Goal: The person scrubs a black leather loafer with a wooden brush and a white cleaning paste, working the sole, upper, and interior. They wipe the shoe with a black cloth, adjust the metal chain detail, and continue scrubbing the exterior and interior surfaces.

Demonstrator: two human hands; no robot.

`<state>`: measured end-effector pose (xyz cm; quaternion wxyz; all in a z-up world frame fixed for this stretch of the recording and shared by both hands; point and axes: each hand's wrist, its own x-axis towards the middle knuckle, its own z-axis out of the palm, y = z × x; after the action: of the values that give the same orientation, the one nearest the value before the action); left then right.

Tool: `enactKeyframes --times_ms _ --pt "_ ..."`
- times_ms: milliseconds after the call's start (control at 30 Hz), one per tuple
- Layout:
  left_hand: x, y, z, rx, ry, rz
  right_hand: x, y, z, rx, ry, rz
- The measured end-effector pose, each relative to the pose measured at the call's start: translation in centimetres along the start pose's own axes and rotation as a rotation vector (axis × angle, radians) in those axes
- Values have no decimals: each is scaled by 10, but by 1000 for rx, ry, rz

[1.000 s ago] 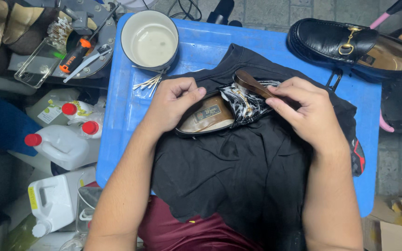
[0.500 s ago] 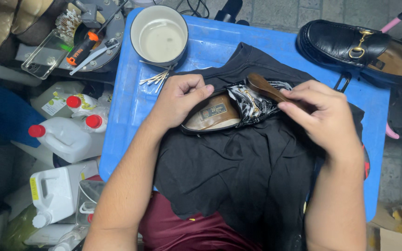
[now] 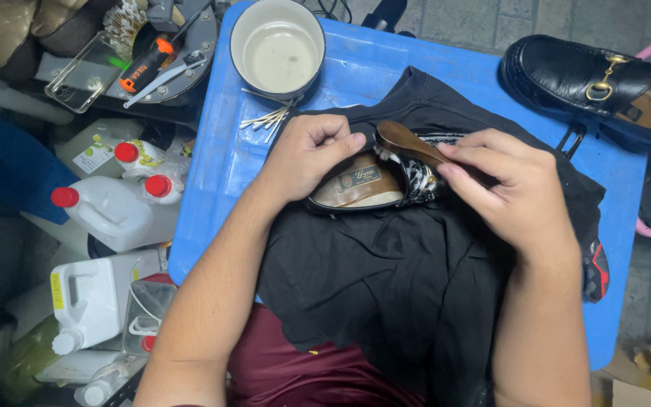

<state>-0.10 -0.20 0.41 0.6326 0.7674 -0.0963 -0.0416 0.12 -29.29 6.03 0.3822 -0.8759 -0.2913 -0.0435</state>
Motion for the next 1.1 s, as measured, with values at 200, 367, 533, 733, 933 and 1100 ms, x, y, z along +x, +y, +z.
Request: enactKeyframes --times_ms 200,367,533,733,933,1100 --pt "1 1 0 12 11 -16 -5 6 -28 189 -55 164" --pt "1 2 -1 33 17 -14 -10 14 3 85 28 89" --pt "0 2 -1 38 16 -18 -16 21 -15 169 -68 84" --pt "1 3 0 32 7 -29 -12 25 -30 207 -88 77" --pt "1 1 0 -6 -4 -19 -18 36 -19 244 -95 88" --pt "1 0 -1 3 -5 -14 -16 41 -22 212 -90 54"
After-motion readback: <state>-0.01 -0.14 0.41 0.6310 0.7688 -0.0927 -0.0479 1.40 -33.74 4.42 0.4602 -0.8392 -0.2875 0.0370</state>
